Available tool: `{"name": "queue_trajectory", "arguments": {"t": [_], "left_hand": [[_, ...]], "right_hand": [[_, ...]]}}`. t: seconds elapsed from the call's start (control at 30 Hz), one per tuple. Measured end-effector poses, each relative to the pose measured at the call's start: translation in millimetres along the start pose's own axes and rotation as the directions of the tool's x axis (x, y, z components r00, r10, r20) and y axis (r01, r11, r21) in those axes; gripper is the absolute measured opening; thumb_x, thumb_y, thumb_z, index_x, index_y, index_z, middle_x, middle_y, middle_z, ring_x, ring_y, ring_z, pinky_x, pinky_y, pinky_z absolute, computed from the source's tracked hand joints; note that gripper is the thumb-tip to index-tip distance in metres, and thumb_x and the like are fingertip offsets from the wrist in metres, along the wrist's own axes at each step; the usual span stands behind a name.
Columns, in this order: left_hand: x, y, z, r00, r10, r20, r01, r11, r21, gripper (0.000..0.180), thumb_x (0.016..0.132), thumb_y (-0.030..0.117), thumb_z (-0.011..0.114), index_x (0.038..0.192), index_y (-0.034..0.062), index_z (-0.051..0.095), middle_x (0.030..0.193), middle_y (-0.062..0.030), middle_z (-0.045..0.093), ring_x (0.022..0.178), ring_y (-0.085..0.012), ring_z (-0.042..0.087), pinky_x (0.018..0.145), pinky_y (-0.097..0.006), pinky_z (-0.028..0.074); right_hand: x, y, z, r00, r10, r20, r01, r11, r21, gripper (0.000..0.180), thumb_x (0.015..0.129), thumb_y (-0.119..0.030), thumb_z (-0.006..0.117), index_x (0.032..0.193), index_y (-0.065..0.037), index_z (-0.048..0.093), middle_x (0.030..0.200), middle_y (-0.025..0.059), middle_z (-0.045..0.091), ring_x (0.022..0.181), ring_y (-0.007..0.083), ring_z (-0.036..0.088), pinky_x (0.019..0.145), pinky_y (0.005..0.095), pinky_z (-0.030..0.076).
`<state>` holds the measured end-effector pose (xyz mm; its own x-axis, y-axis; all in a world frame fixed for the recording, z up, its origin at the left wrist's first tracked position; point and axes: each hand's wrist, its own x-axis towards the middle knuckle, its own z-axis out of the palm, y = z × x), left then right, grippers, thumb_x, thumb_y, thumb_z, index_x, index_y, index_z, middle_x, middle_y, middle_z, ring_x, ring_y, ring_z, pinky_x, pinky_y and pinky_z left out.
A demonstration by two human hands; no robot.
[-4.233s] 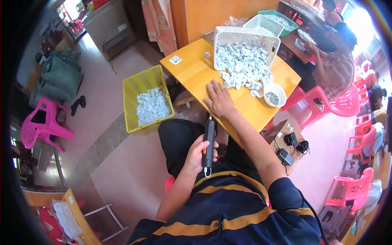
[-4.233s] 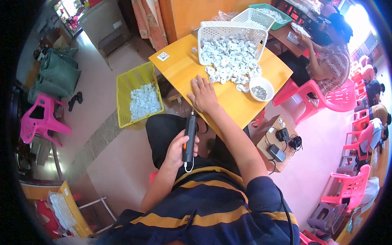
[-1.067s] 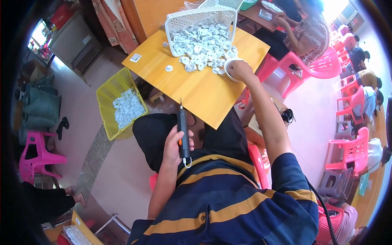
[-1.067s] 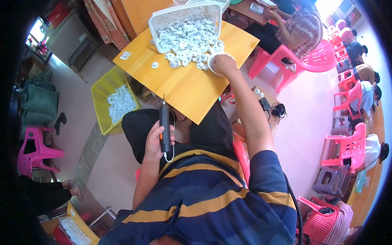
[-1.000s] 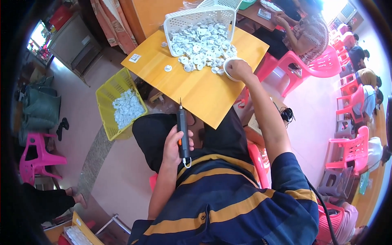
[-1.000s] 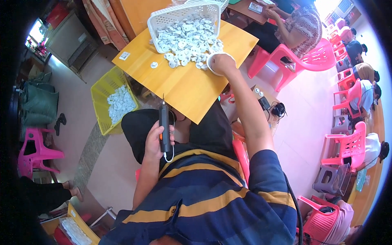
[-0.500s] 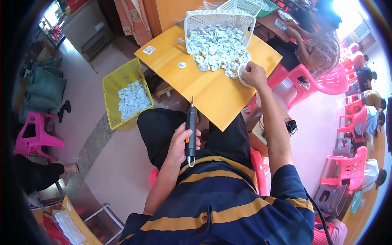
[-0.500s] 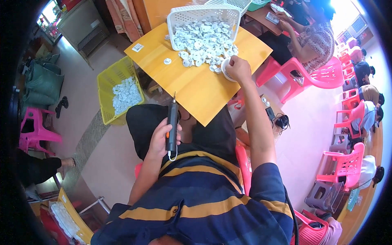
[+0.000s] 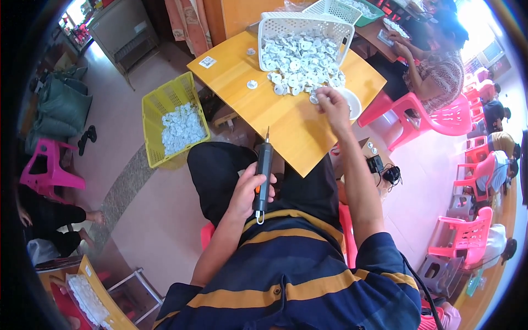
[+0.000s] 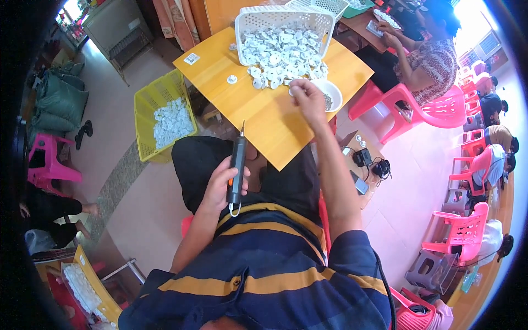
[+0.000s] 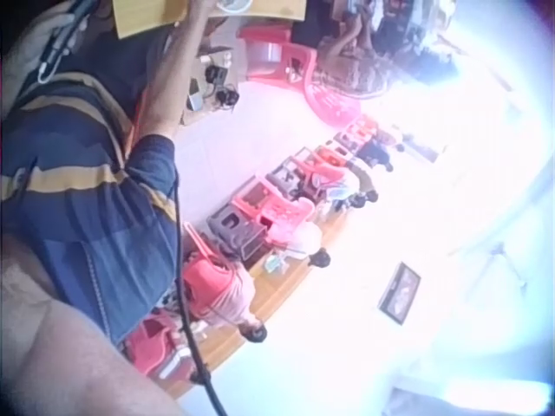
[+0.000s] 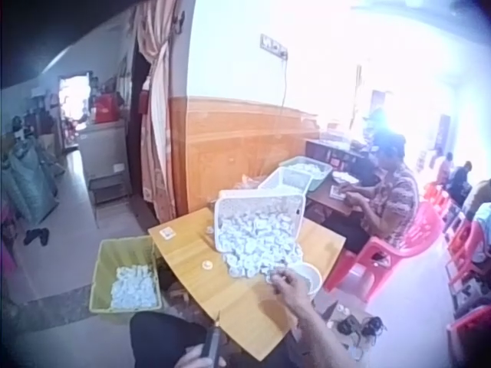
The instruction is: Assembling small battery components using an electric screwdriver.
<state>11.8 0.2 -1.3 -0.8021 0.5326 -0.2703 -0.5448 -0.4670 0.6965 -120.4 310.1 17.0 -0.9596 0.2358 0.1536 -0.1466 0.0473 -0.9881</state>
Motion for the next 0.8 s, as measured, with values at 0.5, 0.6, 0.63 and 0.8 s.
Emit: {"name": "queue_trajectory", "arguments": {"t": [0.5, 0.6, 0.63, 0.8], "left_hand": [[-3.9, -1.5, 14.1, 0.999, 0.017, 0.047, -0.029, 0.965, 0.262, 0.052, 0.095, 0.008, 0.054, 0.144, 0.0045, 0.039, 0.098, -0.0078, 0.060, 0.069, -0.0118, 0.061, 0.062, -0.027, 0.054], [-3.8, 0.9, 13.8, 0.998, 0.027, 0.048, -0.039, 0.961, 0.272, 0.051, 0.095, 0.008, 0.054, 0.144, 0.0043, 0.040, 0.098, -0.0077, 0.059, 0.068, -0.0116, 0.061, 0.063, -0.027, 0.053], [-3.5, 0.5, 13.2, 0.999, 0.030, 0.046, -0.041, 0.962, 0.271, 0.051, 0.095, 0.008, 0.054, 0.144, 0.0043, 0.040, 0.098, -0.0077, 0.059, 0.068, -0.0116, 0.061, 0.063, -0.027, 0.053], [-2.7, -1.5, 9.9, 0.999, 0.029, 0.043, -0.040, 0.957, 0.286, 0.049, 0.095, 0.008, 0.054, 0.142, 0.0040, 0.042, 0.097, -0.0073, 0.059, 0.068, -0.0116, 0.061, 0.063, -0.026, 0.053]], "right_hand": [[-56.4, 19.0, 62.6, 0.885, 0.238, 0.400, -0.395, 0.837, 0.378, 0.013, 0.098, -0.006, 0.064, 0.110, -0.004, 0.064, 0.098, 0.0051, 0.068, 0.078, 0.0129, 0.064, 0.072, 0.0260, 0.054], [-55.0, 15.6, 59.5, 0.873, 0.214, 0.438, -0.405, 0.819, 0.407, 0.016, 0.095, -0.005, 0.067, 0.110, -0.005, 0.063, 0.094, 0.0049, 0.068, 0.076, 0.0132, 0.063, 0.071, 0.0257, 0.053], [-54.3, 14.7, 59.1, 0.869, 0.195, 0.454, -0.404, 0.810, 0.425, 0.017, 0.094, -0.004, 0.068, 0.110, -0.005, 0.063, 0.092, 0.0049, 0.067, 0.075, 0.0133, 0.062, 0.070, 0.0255, 0.052], [-51.5, 10.0, 58.6, 0.868, 0.216, 0.448, -0.407, 0.825, 0.391, 0.015, 0.093, 0.000, 0.069, 0.106, -0.003, 0.062, 0.087, 0.0062, 0.067, 0.072, 0.0125, 0.061, 0.064, 0.0242, 0.049]]}}
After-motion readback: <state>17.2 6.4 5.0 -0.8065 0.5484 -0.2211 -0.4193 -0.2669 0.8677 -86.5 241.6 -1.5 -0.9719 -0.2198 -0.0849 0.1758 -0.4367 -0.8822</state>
